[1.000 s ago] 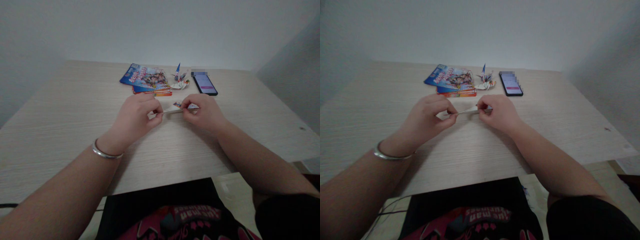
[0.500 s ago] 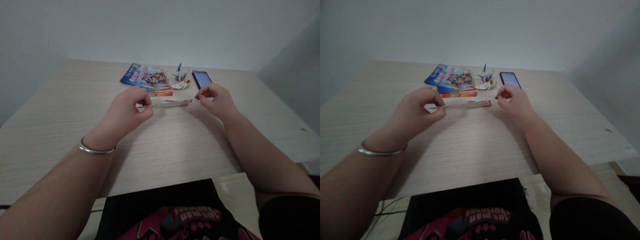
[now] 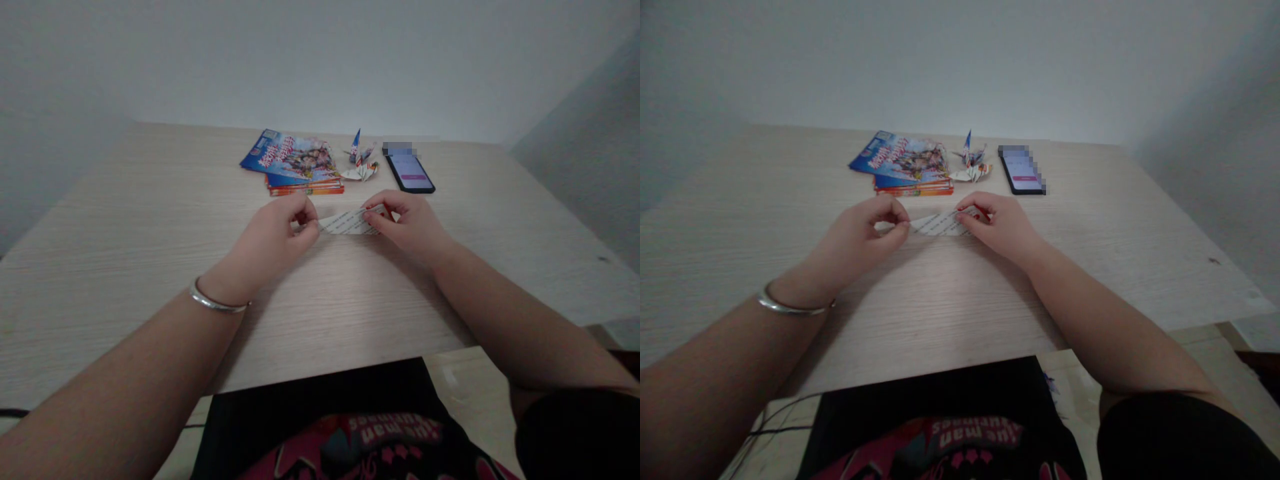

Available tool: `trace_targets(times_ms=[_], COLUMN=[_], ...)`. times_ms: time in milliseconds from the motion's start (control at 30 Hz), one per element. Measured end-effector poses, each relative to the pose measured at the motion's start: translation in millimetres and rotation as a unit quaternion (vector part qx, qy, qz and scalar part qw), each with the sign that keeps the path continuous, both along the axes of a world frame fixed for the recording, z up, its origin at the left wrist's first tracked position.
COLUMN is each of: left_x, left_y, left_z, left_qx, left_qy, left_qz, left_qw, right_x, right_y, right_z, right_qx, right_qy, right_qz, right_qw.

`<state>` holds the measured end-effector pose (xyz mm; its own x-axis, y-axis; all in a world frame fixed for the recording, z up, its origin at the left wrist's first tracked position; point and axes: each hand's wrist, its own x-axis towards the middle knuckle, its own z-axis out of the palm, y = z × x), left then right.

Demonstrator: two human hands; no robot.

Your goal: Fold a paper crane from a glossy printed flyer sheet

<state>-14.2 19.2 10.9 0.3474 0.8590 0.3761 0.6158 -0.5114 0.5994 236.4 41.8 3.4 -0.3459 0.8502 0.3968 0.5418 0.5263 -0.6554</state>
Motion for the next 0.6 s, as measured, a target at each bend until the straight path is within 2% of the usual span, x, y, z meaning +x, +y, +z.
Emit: trace_targets(times_ms=[100,267,467,600], left_x=[2.3,4.4,0.1,-3.7], left_y=[-3.7,-9.0,-7.3,-5.4], left_z=[3.7,9.2,11.8,12.8], left_qx=[-0.008,-0.073,-0.112,-0.146], left_qy=[0.02,0.028,0.047,0.073], left_qz=[-0.01,-0.061,-0.106,-0.112], left_qw=[1.0,0.995,0.987,0.98], right_x=[-6.7,-8.3,9.3,21.3], right_y=[-5.2,-6.6,5.6,15.1], right_z=[2.9,5.1,1.9,-2.5], right_qx=[-0.019,-0.068,-0.159,-0.185], right_qy=[-0.009,-0.002,0.051,0.069], right_qz=[0.01,0.022,0.031,0.036], right_qw=[1.0,0.997,0.985,0.98])
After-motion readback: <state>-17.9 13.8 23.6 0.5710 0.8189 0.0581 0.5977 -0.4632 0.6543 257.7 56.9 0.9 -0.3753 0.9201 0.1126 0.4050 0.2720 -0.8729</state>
